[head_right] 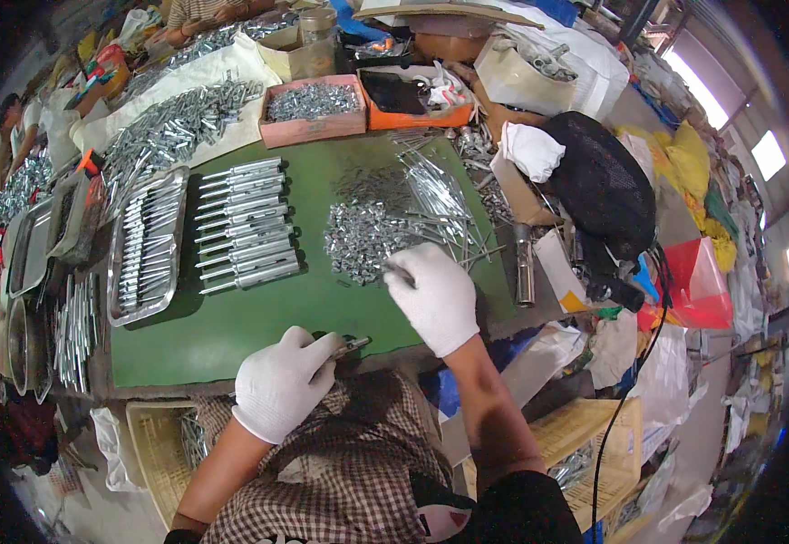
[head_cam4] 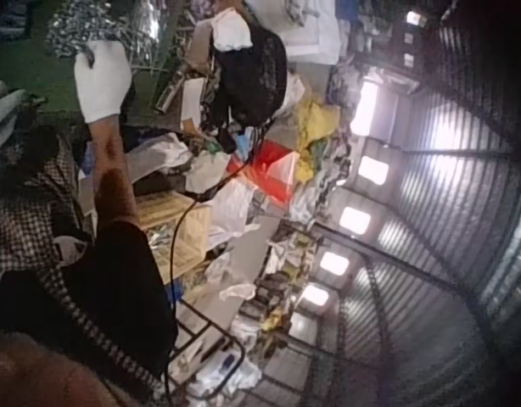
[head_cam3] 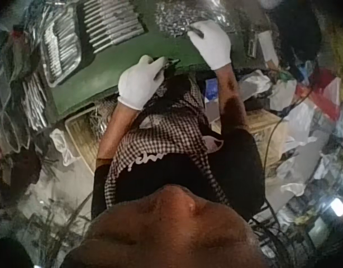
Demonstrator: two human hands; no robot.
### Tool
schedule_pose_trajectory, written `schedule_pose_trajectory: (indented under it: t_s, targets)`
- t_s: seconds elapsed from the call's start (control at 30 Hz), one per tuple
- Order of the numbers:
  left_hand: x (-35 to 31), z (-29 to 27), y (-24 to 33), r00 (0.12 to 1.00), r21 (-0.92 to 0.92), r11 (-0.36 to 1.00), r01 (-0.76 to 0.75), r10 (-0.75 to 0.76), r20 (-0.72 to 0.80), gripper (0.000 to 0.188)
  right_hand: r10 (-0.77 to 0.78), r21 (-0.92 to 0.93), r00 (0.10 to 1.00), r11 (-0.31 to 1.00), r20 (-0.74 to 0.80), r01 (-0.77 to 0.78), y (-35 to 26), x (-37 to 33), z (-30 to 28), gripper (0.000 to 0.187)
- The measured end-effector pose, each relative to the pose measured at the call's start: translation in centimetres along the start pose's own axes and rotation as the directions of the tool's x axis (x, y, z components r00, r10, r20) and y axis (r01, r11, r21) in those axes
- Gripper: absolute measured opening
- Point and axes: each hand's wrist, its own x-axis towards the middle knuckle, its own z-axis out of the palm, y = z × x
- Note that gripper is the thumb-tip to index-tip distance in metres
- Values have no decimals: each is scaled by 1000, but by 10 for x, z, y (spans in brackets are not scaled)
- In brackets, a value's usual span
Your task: The person sorts metal hardware parts on a table, secures gloves with a rubber band, and assembles metal pins and small components together by hand.
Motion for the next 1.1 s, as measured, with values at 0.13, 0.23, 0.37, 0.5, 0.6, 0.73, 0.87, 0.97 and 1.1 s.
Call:
schedule_pose_trajectory:
  t_s: [0.13,0.23,0.37,0.5,0.6,0.73,0.87,0.97,1.1]
  targets:
    - [1,0,0,1000,1,1000,-8,8,4,25,10,76,999,997,47,-14,-11,2,7,19]
    - [1,-1,-1,1000,-11,1000,-2,2,6,25,-17,-35,996,999,83,20,-21,5,5,16]
    - [1,-2,0,1000,-34,999,-17,18,7,25,-48,-216,980,972,191,90,-22,7,6,15]
    - [0,-1,-2,1000,-27,1000,5,-4,19,25,-59,-152,983,985,171,86,-33,-1,-4,12]
    - [-1,-2,-3,999,-16,1000,18,-17,43,26,-76,-67,964,993,253,96,-31,-17,-13,11]
    - [0,-1,-1,999,-36,999,-10,11,34,26,-166,17,947,986,274,168,-15,-34,-8,11]
    - [-1,0,-3,1000,-34,999,-14,15,20,26,-119,299,961,953,250,40,-41,-41,-19,13]
    - [-1,0,-2,1000,-34,999,-5,6,20,23,-163,330,944,942,288,62,-41,-42,-9,17]
    - [-1,1,-3,999,-13,1000,-8,9,35,14,-267,279,930,941,253,194,-40,-42,-4,20]
